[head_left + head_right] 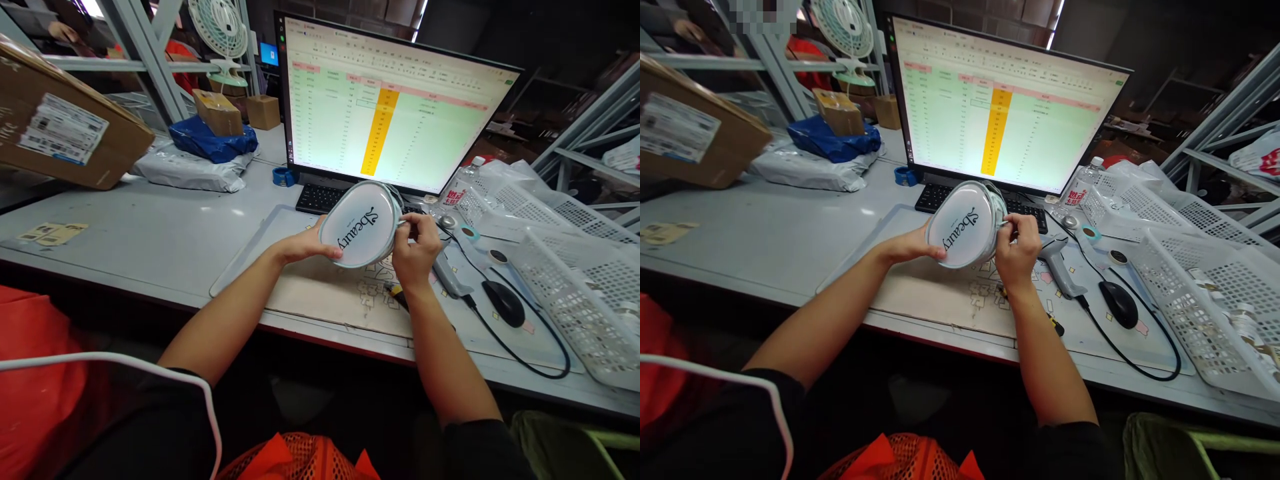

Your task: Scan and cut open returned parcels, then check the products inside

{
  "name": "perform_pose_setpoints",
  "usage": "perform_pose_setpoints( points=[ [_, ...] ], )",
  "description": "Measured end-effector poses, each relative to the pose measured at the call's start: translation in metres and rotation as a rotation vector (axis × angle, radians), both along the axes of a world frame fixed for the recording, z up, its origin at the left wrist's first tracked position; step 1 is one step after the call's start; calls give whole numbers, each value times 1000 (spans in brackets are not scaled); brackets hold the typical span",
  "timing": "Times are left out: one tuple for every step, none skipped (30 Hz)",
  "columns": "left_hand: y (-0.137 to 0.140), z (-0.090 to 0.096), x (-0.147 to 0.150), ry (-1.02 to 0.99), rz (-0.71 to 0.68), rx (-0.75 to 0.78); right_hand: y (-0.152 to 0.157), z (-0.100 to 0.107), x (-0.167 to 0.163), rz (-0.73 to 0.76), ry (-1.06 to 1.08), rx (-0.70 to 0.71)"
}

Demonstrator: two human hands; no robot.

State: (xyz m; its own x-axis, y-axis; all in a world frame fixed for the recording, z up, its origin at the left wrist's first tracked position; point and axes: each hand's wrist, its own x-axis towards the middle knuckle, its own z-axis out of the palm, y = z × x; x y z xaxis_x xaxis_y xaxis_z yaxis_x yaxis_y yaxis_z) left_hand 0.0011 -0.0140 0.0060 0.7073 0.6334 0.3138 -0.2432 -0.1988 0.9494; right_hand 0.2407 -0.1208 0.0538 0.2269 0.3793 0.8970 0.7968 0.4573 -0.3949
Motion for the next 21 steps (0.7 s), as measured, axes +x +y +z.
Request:
perform_pose_setpoints(
  points=[
    [-4, 4, -1, 40, -64, -33, -1, 3, 4, 27, -4, -44],
    [-7, 7, -1, 81, -116, -73, -3, 7, 8, 73, -20, -106],
    [-10, 11, -1, 115, -161, -112, -5, 10, 13, 126, -42, -172],
    [-12, 13, -1, 132, -196, -139, -7, 13, 18, 174, -66, -231],
    [-14, 14, 0, 139, -215, -156, -9, 15, 23, 209, -88, -278],
    [-14, 15, 1, 134, -212, -163, -10, 17, 27, 229, -104, -315],
    [-14, 14, 2, 126, -199, -163, -12, 18, 32, 238, -116, -348],
    [-14, 13, 4, 121, -183, -160, -13, 18, 36, 242, -124, -382],
    [-13, 12, 5, 124, -168, -157, -14, 19, 40, 245, -129, -421],
    [-13, 11, 5, 136, -154, -161, -14, 19, 43, 247, -130, -469],
    [-12, 11, 5, 160, -140, -177, -15, 19, 46, 249, -131, -521],
    [-12, 10, 4, 191, -129, -206, -15, 19, 48, 250, -134, -571],
    [-12, 10, 3, 226, -125, -247, -16, 19, 49, 252, -140, -609],
    [-12, 10, 1, 256, -132, -295, -17, 20, 50, 255, -143, -633],
    [-12, 10, -2, 279, -152, -349, -19, 21, 51, 261, -138, -642],
    [-12, 10, -4, 294, -182, -402, -20, 22, 51, 272, -120, -640],
    [-11, 9, -6, 301, -217, -450, -22, 24, 51, 299, -88, -633],
    [-11, 8, -8, 298, -246, -492, -24, 25, 51, 343, -40, -625],
    [-11, 7, -8, 290, -255, -529, -25, 27, 51, 404, 14, -622],
    [-11, 7, -8, 278, -236, -565, -27, 28, 51, 477, 69, -624],
    [-11, 8, -8, 263, -184, -595, -28, 29, 50, 556, 116, -635]
  ],
)
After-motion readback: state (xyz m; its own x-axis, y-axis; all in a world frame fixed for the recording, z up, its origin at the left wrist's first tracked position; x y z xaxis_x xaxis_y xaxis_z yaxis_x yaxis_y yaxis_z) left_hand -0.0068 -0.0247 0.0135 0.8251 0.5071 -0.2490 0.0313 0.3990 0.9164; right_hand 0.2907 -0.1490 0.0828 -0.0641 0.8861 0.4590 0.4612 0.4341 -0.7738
